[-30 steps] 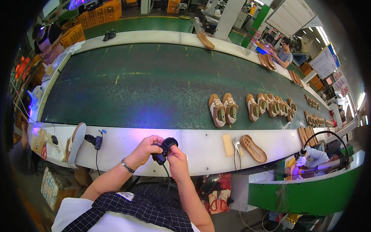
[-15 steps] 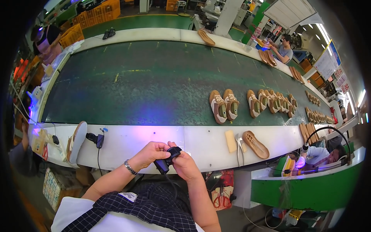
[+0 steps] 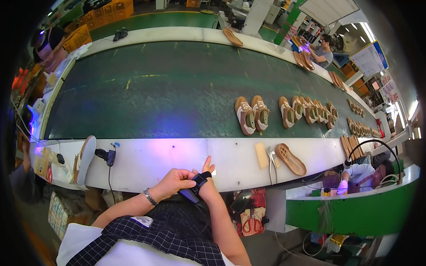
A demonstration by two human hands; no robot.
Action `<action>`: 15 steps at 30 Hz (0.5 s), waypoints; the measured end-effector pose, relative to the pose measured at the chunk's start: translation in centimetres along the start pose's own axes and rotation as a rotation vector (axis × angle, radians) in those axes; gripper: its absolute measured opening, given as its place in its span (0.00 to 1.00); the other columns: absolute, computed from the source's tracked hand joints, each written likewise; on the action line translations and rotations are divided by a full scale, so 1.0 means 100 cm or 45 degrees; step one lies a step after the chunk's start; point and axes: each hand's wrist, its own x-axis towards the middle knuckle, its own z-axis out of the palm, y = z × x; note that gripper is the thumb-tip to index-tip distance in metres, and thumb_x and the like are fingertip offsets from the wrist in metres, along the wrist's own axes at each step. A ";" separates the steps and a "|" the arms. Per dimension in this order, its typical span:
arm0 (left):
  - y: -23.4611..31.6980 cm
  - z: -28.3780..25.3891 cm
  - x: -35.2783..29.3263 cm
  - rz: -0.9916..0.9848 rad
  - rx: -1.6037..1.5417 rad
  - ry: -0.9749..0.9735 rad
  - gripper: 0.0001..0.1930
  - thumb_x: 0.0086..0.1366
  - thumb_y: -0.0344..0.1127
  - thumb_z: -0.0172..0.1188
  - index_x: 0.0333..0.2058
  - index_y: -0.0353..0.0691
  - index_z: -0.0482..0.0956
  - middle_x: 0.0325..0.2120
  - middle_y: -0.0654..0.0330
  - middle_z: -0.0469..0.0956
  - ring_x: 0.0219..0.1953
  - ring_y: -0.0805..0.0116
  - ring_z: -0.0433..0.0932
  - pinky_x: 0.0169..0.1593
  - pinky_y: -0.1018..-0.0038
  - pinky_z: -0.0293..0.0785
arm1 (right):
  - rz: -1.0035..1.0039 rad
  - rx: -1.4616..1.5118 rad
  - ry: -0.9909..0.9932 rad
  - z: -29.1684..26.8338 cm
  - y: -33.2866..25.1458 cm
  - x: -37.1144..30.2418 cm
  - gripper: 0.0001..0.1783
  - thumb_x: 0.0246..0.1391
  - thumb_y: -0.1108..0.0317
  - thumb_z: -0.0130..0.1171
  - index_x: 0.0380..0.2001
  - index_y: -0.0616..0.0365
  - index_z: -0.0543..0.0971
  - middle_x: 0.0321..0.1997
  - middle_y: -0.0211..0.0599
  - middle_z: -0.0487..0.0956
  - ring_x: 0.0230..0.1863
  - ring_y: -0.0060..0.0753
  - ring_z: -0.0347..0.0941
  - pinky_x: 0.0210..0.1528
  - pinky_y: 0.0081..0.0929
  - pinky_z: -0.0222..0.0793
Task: Inspecting and pairing shoe components on a conveyor belt in a manufacturing facility.
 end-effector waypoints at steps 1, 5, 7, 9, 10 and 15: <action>-0.003 0.001 -0.001 0.003 0.014 0.015 0.07 0.56 0.26 0.61 0.34 0.35 0.78 0.30 0.66 0.77 0.32 0.81 0.73 0.39 0.83 0.69 | 0.283 0.248 -0.106 -0.004 0.007 0.004 0.40 0.62 0.55 0.44 0.66 0.44 0.32 0.69 0.53 0.45 0.61 0.41 0.60 0.57 0.29 0.61; 0.002 0.003 0.002 -0.010 0.036 0.078 0.06 0.56 0.26 0.61 0.33 0.35 0.78 0.29 0.65 0.77 0.30 0.81 0.73 0.37 0.83 0.70 | 0.408 0.601 -0.255 -0.005 0.024 0.012 0.45 0.61 0.54 0.47 0.65 0.38 0.26 0.68 0.53 0.46 0.65 0.40 0.53 0.60 0.31 0.55; 0.004 0.000 0.007 -0.018 0.080 0.084 0.06 0.56 0.27 0.61 0.33 0.35 0.78 0.28 0.65 0.78 0.29 0.80 0.73 0.37 0.83 0.70 | 0.412 0.695 -0.214 -0.001 0.030 0.020 0.45 0.60 0.53 0.48 0.66 0.39 0.28 0.69 0.53 0.43 0.67 0.40 0.48 0.62 0.32 0.52; 0.013 -0.001 0.009 -0.012 0.129 0.096 0.06 0.56 0.28 0.62 0.33 0.35 0.78 0.27 0.65 0.78 0.28 0.80 0.74 0.35 0.83 0.70 | 0.218 0.511 0.015 0.001 0.041 0.034 0.49 0.56 0.49 0.53 0.66 0.39 0.30 0.70 0.55 0.33 0.70 0.52 0.37 0.66 0.40 0.43; 0.016 -0.003 0.009 -0.012 0.127 0.101 0.06 0.56 0.28 0.62 0.33 0.35 0.78 0.27 0.65 0.78 0.28 0.80 0.74 0.35 0.83 0.70 | 0.221 0.510 0.010 0.008 0.032 0.039 0.49 0.56 0.49 0.53 0.66 0.39 0.30 0.70 0.55 0.33 0.70 0.52 0.37 0.66 0.40 0.43; 0.014 -0.009 0.007 -0.020 0.085 0.080 0.08 0.55 0.29 0.63 0.33 0.34 0.79 0.27 0.64 0.79 0.28 0.80 0.74 0.35 0.83 0.71 | 0.148 -0.451 0.305 0.018 -0.007 0.047 0.53 0.49 0.36 0.51 0.67 0.43 0.36 0.68 0.63 0.24 0.68 0.68 0.22 0.66 0.51 0.36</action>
